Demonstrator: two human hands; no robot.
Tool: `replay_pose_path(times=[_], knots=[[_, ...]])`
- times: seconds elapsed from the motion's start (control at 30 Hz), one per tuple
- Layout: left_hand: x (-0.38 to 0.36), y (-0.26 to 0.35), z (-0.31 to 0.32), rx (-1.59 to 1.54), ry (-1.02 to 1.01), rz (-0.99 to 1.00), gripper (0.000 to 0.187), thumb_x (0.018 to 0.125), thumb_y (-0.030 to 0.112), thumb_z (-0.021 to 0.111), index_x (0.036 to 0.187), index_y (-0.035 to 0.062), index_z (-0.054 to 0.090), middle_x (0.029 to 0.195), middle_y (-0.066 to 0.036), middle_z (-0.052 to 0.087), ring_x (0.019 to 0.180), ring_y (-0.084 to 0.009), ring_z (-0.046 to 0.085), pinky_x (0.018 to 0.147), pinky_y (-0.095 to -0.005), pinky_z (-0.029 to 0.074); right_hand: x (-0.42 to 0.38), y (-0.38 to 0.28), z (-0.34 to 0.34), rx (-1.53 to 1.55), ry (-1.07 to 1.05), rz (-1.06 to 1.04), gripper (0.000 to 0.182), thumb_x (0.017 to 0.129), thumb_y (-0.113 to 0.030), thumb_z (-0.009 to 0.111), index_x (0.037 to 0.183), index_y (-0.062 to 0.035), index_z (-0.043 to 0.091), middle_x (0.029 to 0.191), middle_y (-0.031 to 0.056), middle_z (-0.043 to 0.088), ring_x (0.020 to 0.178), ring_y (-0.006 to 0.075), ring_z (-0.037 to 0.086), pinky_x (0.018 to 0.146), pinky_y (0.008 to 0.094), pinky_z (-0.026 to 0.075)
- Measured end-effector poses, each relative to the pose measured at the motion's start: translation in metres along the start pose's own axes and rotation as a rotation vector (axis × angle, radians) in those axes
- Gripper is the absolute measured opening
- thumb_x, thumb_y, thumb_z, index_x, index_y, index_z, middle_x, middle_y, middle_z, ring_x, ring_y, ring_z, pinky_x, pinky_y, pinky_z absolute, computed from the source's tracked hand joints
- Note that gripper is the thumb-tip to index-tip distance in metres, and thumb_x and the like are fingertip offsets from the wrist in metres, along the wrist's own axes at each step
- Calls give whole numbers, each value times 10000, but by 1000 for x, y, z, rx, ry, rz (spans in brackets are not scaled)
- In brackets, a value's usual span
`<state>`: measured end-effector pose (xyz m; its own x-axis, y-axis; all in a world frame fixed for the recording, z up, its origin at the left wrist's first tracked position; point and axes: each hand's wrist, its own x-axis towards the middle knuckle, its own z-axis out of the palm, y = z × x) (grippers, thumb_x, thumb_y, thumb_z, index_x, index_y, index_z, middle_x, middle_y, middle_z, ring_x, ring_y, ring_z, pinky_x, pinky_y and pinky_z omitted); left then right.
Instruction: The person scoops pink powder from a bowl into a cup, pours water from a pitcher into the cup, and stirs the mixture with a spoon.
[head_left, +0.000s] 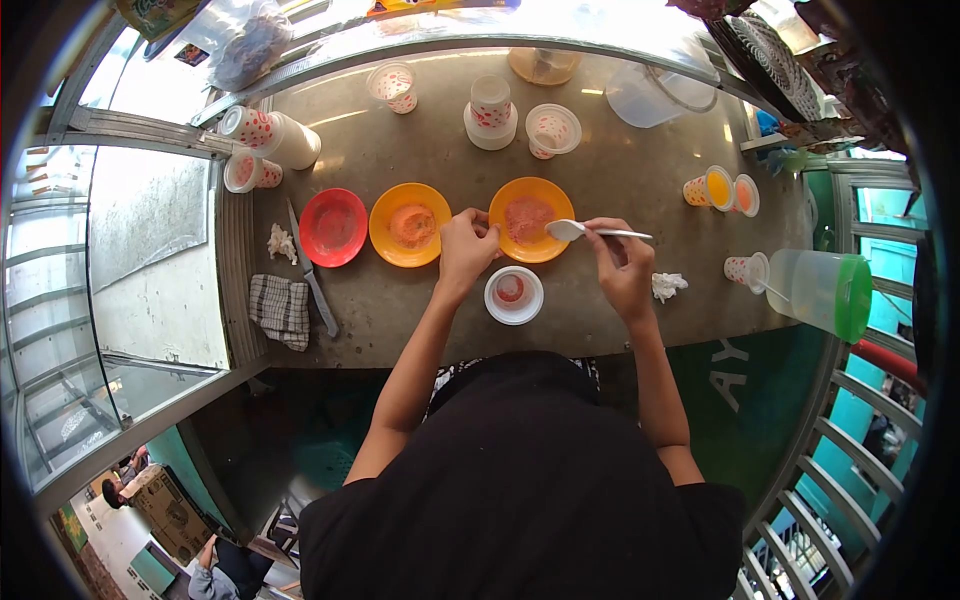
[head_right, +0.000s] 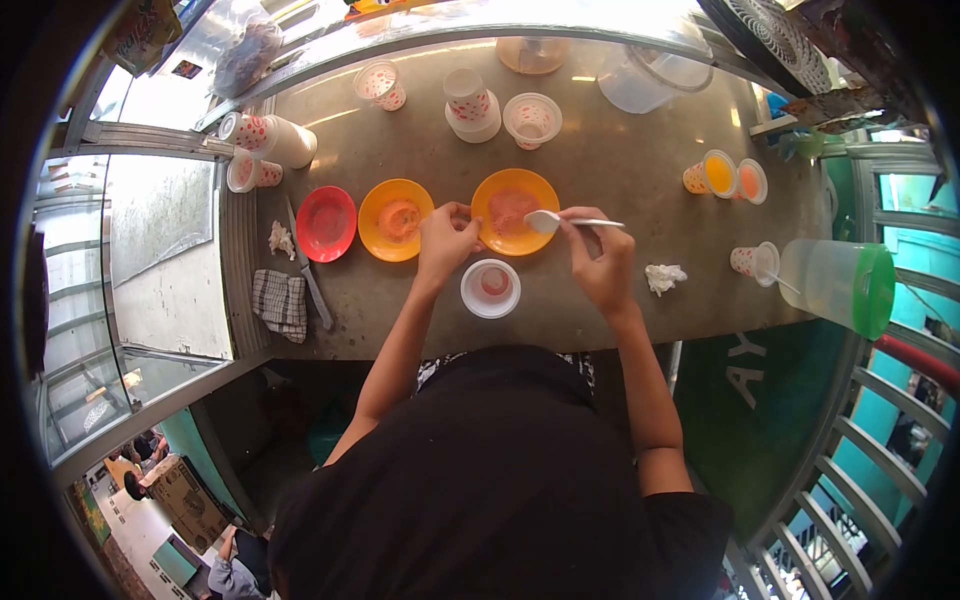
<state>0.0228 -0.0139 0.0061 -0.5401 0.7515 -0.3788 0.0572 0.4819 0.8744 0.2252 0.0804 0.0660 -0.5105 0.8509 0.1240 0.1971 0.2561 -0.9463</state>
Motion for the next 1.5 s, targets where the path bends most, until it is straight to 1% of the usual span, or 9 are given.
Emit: replay_pose_path(times=[0.07, 0.37, 0.67, 0.8, 0.9, 1.1, 1.2, 1.4, 1.5], knots=[[-1, 0, 1, -16, 2, 5, 261, 880, 69, 662, 1043, -134, 648, 734, -173, 728, 601, -177, 724, 539, -249, 552, 5, 9, -1, -65, -53, -4, 147, 904, 57, 658, 1041, 32, 706, 947, 98, 743, 893, 133, 716, 793, 269, 553], [-1, -4, 4, -54, 55, 113, 205, 856, 65, 674, 968, -107, 674, 683, -183, 711, 571, -203, 716, 535, -292, 546, 10, 25, 27, -20, -304, -215, 218, 893, 116, 621, 1088, 38, 679, 1112, 132, 730, 1062, 227, 705, 932, 326, 551], [0, -3, 2, -41, 16, 88, 237, 876, 60, 671, 1031, -119, 660, 719, -165, 724, 596, -177, 720, 536, -252, 544, 9, 20, 24, -64, -330, -246, 171, 906, 51, 637, 1059, -6, 688, 1049, 154, 727, 992, 308, 716, 852, 369, 566], [-1, 2, 1, -30, 7, 72, 240, 878, 61, 670, 1038, -119, 660, 717, -164, 722, 594, -173, 718, 534, -251, 543, 13, 21, 12, -103, -275, -197, 153, 902, 52, 643, 1034, -2, 699, 1010, 156, 733, 953, 282, 729, 831, 348, 570], [0, -1, 3, -61, 31, 96, 210, 862, 61, 664, 975, -115, 673, 665, -166, 708, 562, -184, 711, 530, -279, 541, 18, 39, 2, -136, -119, -86, 122, 916, 55, 648, 1030, 48, 691, 948, 103, 748, 891, 140, 721, 773, 273, 572], [-3, 5, 3, -81, 48, 76, 209, 860, 62, 665, 968, -116, 678, 650, -159, 705, 548, -186, 708, 524, -277, 539, 12, 53, 14, -126, -88, -61, 86, 892, 13, 674, 970, 9, 712, 839, 132, 737, 729, 167, 711, 631, 280, 511], [-3, 9, 4, -40, 63, 98, 205, 853, 61, 666, 955, -116, 683, 643, -159, 703, 543, -186, 707, 520, -277, 540, 7, 55, 15, -145, -129, 1, 104, 919, 54, 649, 1010, 54, 698, 907, 85, 739, 861, 119, 712, 754, 252, 566], [2, 11, 4, -19, 46, 62, 251, 851, 78, 685, 1003, -122, 691, 682, -148, 721, 570, -173, 718, 518, -246, 540, -1, 58, 31, -75, -14, -49, 86, 890, 35, 659, 961, 37, 707, 860, 137, 740, 788, 168, 735, 696, 274, 551], [2, 12, 2, -6, 52, 27, 258, 849, 81, 687, 1011, -120, 694, 693, -151, 725, 573, -178, 720, 517, -249, 541, -4, 64, 37, -11, 24, 33, 87, 907, 38, 648, 973, 44, 705, 866, 101, 748, 801, 138, 728, 720, 258, 563]])
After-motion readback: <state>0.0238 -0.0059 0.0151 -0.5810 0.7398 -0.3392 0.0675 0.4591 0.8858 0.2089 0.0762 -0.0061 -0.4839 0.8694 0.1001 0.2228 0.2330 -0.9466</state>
